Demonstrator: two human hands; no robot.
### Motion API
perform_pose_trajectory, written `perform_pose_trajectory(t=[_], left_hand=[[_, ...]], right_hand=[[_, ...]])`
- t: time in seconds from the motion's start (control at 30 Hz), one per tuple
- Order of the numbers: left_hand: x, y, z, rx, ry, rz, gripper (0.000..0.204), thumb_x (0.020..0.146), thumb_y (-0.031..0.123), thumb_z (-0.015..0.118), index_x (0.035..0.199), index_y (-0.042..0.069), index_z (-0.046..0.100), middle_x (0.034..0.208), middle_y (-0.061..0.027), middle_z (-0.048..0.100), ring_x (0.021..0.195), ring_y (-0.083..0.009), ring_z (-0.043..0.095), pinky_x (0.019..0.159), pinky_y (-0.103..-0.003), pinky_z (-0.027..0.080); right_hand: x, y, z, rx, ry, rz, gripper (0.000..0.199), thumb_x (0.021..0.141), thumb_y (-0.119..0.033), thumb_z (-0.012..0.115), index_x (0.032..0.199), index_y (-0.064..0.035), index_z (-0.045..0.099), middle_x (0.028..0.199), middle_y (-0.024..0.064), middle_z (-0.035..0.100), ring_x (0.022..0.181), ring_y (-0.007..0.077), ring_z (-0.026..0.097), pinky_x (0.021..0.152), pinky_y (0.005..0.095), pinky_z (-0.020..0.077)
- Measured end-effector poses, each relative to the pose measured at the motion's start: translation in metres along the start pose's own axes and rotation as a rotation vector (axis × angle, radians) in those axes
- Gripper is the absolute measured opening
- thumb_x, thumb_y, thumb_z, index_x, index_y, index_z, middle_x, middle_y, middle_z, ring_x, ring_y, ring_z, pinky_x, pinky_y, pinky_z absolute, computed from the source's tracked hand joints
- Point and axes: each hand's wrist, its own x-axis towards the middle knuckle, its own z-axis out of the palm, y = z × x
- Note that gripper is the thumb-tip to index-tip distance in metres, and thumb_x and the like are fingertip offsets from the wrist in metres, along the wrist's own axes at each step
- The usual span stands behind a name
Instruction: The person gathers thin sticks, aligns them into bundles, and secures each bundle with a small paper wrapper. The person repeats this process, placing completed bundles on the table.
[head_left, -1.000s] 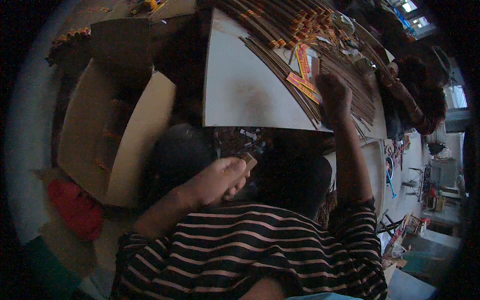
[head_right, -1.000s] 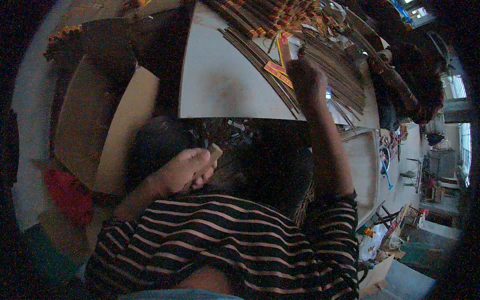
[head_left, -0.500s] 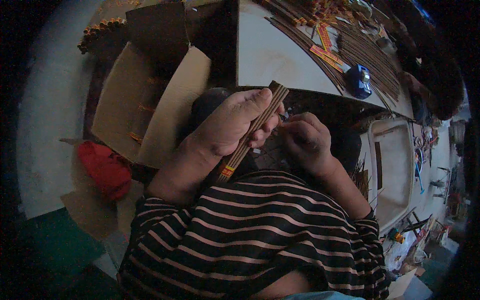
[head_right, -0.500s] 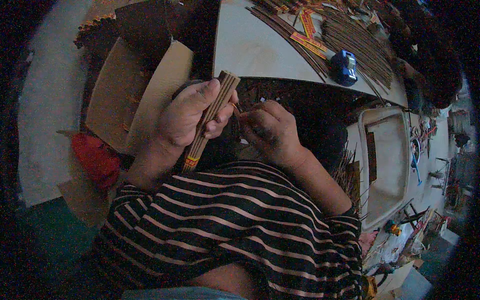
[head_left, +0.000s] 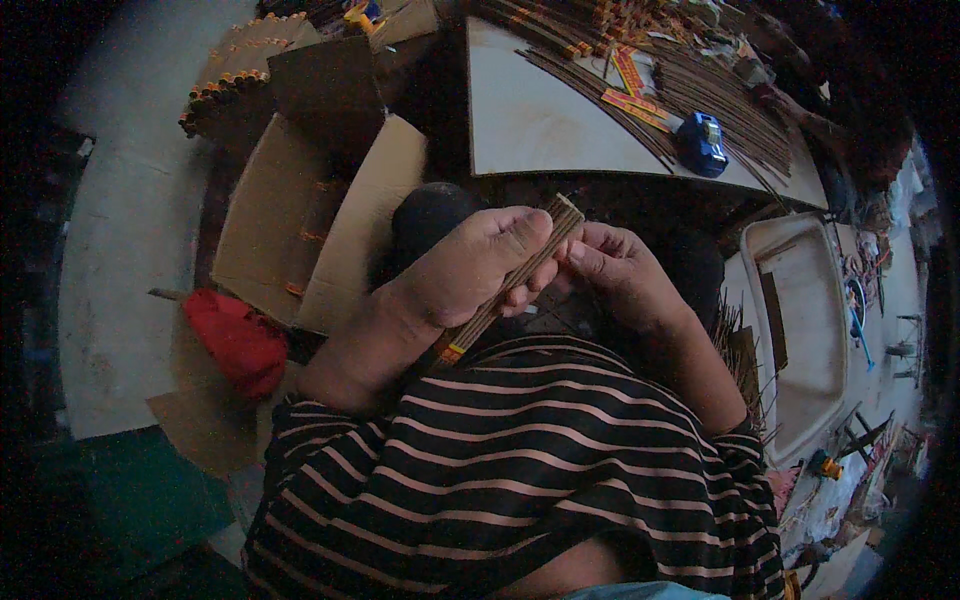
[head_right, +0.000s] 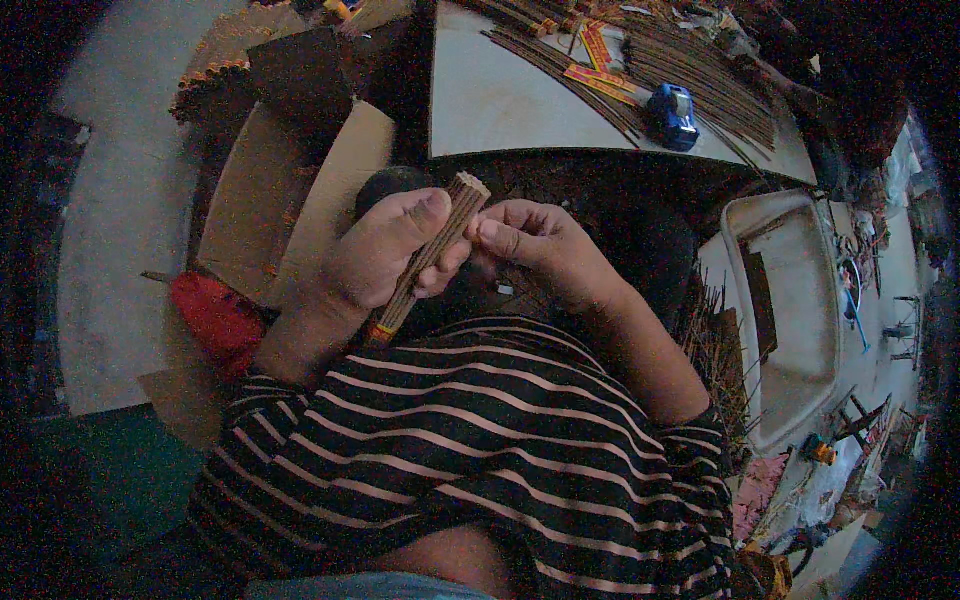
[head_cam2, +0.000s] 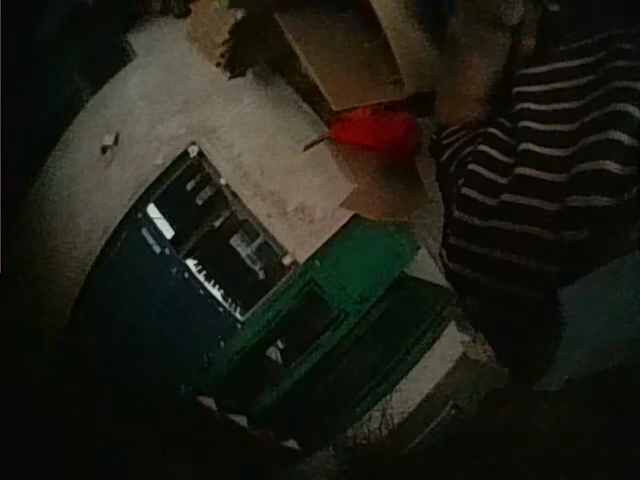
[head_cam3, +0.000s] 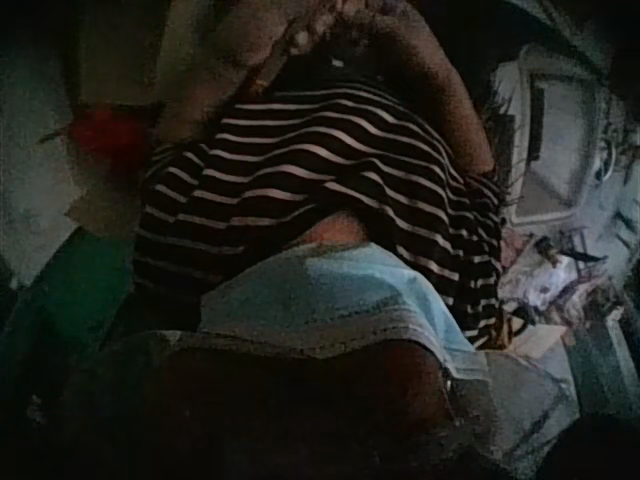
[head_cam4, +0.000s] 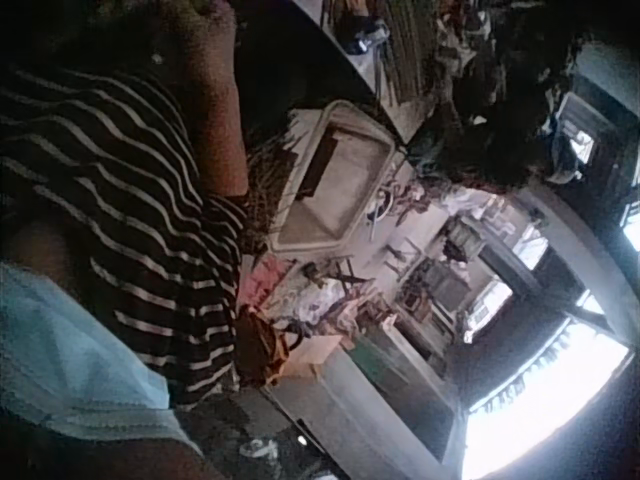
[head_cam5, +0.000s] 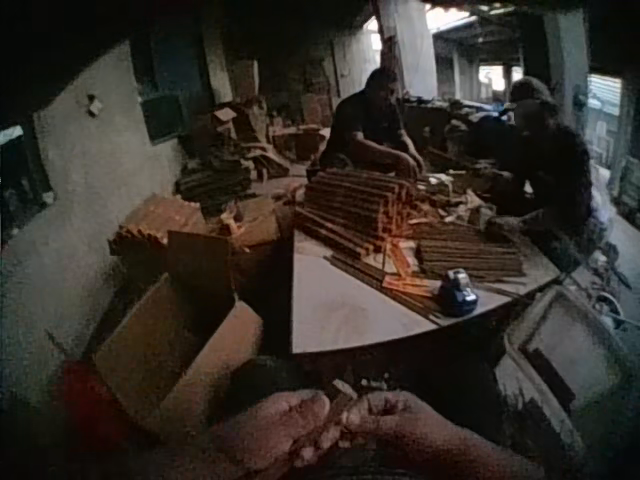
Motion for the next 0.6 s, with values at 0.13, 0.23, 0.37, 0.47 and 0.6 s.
perform_pose_trajectory(t=[0.13, 0.23, 0.37, 0.47, 0.6], left_hand=[[-0.007, -0.004, 0.004, 0.027, 0.094, -0.020, 0.040, 0.090, 0.043, 0.040, 0.096, 0.004, 0.049, 0.066, -0.0013, 0.049, 0.046, -0.0063, 0.042, 0.042, -0.018, 0.036], [-0.010, -0.009, 0.006, 0.118, 0.159, -0.029, 0.038, 0.090, 0.040, 0.040, 0.099, 0.005, 0.048, 0.066, -0.0001, 0.048, 0.048, -0.0053, 0.042, 0.043, -0.018, 0.036], [-0.009, -0.017, 0.022, 0.224, 0.177, -0.045, 0.031, 0.093, 0.030, 0.038, 0.105, 0.004, 0.048, 0.065, 0.0017, 0.046, 0.053, -0.0040, 0.041, 0.046, -0.017, 0.035], [-0.006, -0.023, 0.027, 0.255, 0.175, 0.006, 0.028, 0.094, 0.026, 0.037, 0.107, 0.003, 0.047, 0.064, 0.0024, 0.044, 0.054, -0.0038, 0.040, 0.046, -0.017, 0.034], [-0.004, -0.027, 0.025, 0.267, 0.170, 0.024, 0.028, 0.094, 0.025, 0.038, 0.108, 0.003, 0.047, 0.065, 0.0024, 0.044, 0.055, -0.0041, 0.040, 0.047, -0.018, 0.035]], right_hand=[[-0.018, -0.003, 0.005, -0.075, 0.195, 0.003, 0.019, 0.081, -0.023, 0.062, 0.076, -0.0054, 0.056, 0.065, -0.0024, 0.055, 0.054, 0.0049, 0.048, 0.049, 0.0189, 0.0380], [-0.036, -0.008, 0.012, -0.054, 0.227, -0.146, 0.016, 0.081, -0.019, 0.063, 0.076, -0.0047, 0.057, 0.065, -0.0020, 0.055, 0.055, 0.0057, 0.049, 0.050, 0.0193, 0.0388], [-0.035, -0.010, 0.027, -0.193, 0.308, -0.252, 0.016, 0.081, -0.017, 0.063, 0.076, -0.0029, 0.058, 0.066, -0.0009, 0.057, 0.057, 0.0043, 0.048, 0.050, 0.0184, 0.0384], [-0.031, -0.004, 0.023, -0.239, 0.310, -0.263, 0.017, 0.080, -0.017, 0.064, 0.076, -0.0012, 0.059, 0.067, -0.0002, 0.058, 0.059, 0.0044, 0.050, 0.052, 0.0185, 0.0403], [-0.029, -0.003, 0.022, -0.329, 0.348, -0.267, 0.018, 0.080, -0.017, 0.064, 0.074, -0.0008, 0.059, 0.066, 0.0002, 0.058, 0.059, 0.0047, 0.050, 0.052, 0.0191, 0.0413]])
